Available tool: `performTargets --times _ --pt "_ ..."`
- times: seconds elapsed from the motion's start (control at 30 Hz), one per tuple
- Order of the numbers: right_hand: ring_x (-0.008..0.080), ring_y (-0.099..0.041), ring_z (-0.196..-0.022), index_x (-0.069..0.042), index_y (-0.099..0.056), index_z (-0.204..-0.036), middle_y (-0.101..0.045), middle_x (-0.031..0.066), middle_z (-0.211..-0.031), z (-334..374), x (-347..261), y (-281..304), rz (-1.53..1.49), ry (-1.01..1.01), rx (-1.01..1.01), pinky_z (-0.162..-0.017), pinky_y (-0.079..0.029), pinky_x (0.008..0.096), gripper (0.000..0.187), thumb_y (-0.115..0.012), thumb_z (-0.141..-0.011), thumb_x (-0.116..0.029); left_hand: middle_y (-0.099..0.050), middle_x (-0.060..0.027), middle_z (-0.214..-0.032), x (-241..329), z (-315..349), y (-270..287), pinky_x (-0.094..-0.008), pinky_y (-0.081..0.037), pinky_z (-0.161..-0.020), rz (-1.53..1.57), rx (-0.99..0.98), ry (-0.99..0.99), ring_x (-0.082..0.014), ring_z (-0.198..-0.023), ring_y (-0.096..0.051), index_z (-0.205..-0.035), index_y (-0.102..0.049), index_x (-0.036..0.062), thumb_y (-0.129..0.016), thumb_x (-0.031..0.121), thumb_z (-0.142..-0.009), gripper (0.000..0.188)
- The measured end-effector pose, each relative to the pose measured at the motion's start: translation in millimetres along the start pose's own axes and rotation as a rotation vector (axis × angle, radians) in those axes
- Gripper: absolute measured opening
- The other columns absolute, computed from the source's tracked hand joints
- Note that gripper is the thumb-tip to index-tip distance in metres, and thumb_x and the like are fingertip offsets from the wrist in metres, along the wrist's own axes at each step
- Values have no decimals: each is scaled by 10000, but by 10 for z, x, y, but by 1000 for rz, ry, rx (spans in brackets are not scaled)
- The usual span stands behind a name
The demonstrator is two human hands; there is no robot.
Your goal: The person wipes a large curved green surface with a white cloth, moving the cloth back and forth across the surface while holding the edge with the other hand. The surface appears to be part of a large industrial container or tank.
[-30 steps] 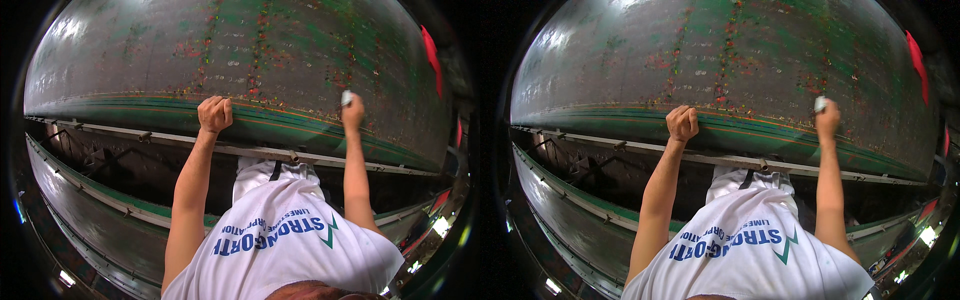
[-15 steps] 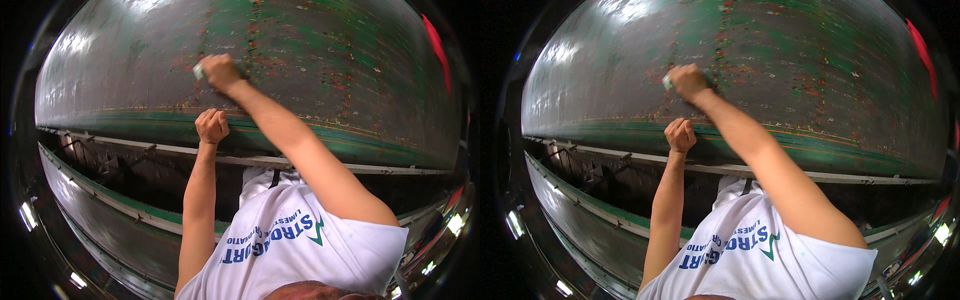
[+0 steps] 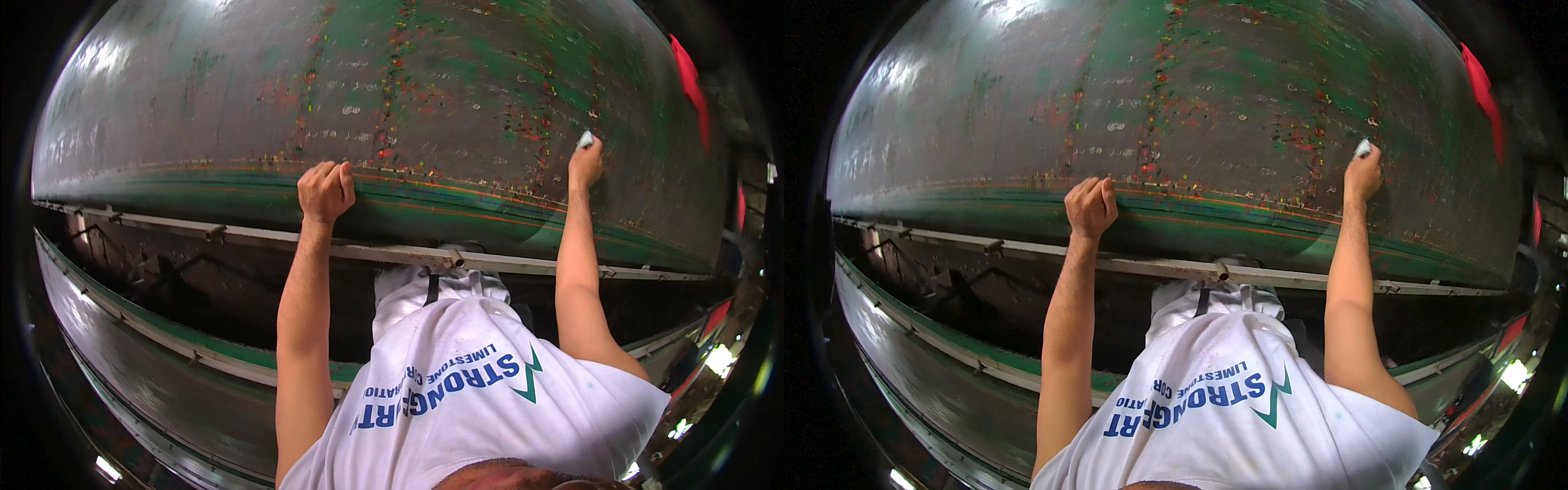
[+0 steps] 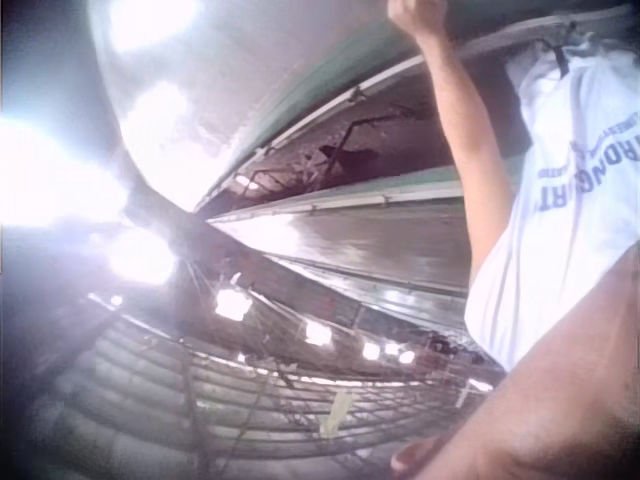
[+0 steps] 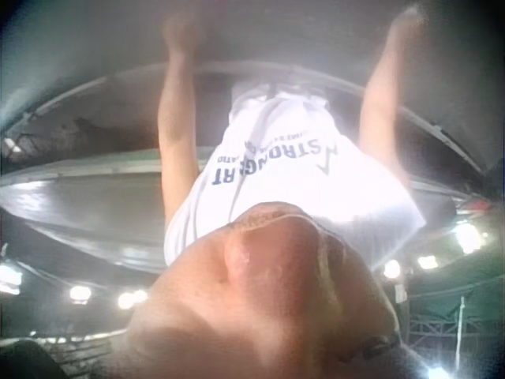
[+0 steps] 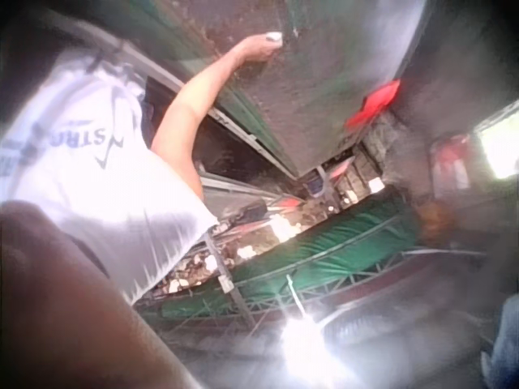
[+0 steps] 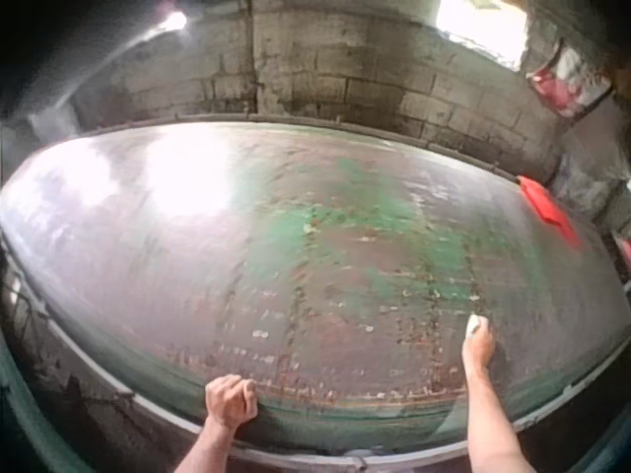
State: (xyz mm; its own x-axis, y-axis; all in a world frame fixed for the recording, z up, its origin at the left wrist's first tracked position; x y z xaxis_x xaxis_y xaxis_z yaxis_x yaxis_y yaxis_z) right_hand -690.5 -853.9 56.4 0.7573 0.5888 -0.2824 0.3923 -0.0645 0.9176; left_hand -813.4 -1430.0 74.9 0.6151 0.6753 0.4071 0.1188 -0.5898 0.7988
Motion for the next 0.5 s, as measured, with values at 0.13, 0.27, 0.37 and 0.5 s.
performTargets --times 0.13,0.27,0.37,0.5 --pt "434 -768 -944 -141 -613 -1341 -789 198 -1011 332 -854 -190 -53 39 -44 -802 -585 577 391 -666 -955 -176 -510 -86 -629 -17 -2 -2 -425 -480 -549 9 15 10 -305 -580 -587 -670 -556 65 -583 172 -1047 392" --pt "384 -717 -749 -95 -715 -1121 -747 175 -901 1530 -3055 -506 -402 692 -117 -696 -523 555 207 -600 -955 -137 -524 -87 -631 -7 4 4 -434 -479 -551 12 16 1 -308 -580 -587 -666 -556 67 -579 165 -1047 394" --pt "297 -711 -785 -138 -727 -1065 -712 79 -879 2533 -4101 -412 -641 1121 -257 -731 -503 461 193 -581 -938 -140 -567 -104 -646 18 -10 31 -458 -487 -569 2 7 35 -350 -598 -608 -673 -594 65 -577 172 -1053 395" --pt "244 -713 -789 -186 -741 -1060 -682 28 -863 2548 -4107 -411 -577 1221 -197 -751 -510 437 168 -652 -920 -208 -577 -144 -648 -1 -180 -50 -478 -484 -583 -40 -244 153 -397 -613 -613 -682 -605 33 -537 233 -1093 462"
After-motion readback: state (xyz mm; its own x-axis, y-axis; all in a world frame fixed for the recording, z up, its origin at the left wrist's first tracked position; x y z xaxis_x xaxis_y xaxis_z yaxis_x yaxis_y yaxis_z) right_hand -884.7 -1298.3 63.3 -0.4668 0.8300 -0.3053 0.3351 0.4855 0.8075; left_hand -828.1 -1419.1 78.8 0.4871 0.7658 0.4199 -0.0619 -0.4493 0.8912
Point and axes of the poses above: each hand's wrist, its own z-axis away from the middle knuckle, its own y-axis out of the back of the hand, x = y × z, the point moved 6 cm from there along -z, towards the middle knuckle
